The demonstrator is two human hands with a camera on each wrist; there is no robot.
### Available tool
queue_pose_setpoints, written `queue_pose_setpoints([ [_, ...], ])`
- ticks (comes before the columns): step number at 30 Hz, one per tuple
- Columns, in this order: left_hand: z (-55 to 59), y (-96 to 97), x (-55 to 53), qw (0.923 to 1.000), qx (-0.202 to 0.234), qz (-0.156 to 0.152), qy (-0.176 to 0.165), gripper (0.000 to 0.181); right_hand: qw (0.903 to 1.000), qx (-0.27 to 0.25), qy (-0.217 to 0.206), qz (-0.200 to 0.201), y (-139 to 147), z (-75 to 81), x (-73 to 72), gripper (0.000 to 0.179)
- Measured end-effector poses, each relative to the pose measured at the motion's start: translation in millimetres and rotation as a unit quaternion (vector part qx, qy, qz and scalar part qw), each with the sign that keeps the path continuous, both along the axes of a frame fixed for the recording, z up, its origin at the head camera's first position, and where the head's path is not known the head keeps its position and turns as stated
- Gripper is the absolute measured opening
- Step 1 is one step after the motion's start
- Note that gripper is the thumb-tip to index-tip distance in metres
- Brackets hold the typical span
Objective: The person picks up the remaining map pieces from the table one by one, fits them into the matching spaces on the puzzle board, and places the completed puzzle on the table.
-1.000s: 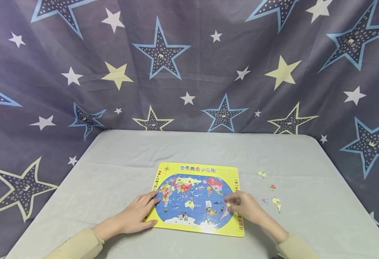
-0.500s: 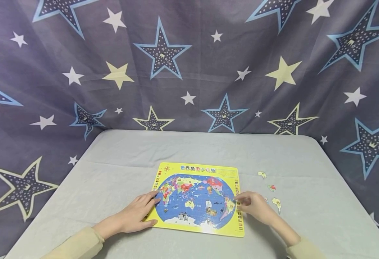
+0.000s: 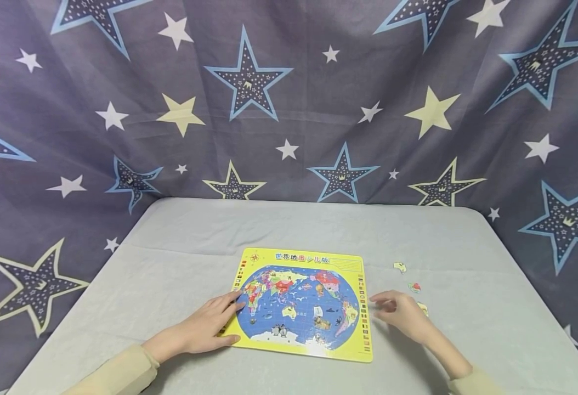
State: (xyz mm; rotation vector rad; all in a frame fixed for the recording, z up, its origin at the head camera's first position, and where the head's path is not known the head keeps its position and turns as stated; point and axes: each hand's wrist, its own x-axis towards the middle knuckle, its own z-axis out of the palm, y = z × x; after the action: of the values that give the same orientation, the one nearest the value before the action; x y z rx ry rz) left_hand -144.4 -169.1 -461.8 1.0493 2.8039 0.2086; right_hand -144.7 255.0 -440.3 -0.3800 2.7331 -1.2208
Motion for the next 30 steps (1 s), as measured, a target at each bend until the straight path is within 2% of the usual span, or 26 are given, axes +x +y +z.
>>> queue_pose_setpoints([
  [4, 1.7, 0.3, -0.2, 1.0000, 0.004, 0.001, -0.005, 0.067, 0.9997, 0.013, 0.014, -0.016, 6.3, 1.0, 0.4, 0.030],
  [10, 1.9, -0.8, -1.7, 0.9998, 0.015, 0.004, -0.011, 0.067, 0.9986, 0.022, 0.044, -0.017, 19.8, 0.8, -0.7, 0.029],
  [18, 4.6, -2.2, -4.3, 0.9979, 0.046, 0.020, -0.041, 0.068, 0.9933, 0.002, 0.114, -0.016, 39.3, 4.3, 2.1, 0.028],
  [24, 7.3, -2.0, -5.9, 0.9960, 0.048, 0.035, -0.067, 0.069, 0.9939, 0.012, 0.105, -0.032, 53.7, 2.6, 1.5, 0.029],
  [30, 9.2, -1.3, -6.7, 0.9950, 0.053, 0.037, -0.076, 0.068, 0.9945, 0.057, 0.080, -0.038, 66.5, 2.9, 0.9, 0.032],
])
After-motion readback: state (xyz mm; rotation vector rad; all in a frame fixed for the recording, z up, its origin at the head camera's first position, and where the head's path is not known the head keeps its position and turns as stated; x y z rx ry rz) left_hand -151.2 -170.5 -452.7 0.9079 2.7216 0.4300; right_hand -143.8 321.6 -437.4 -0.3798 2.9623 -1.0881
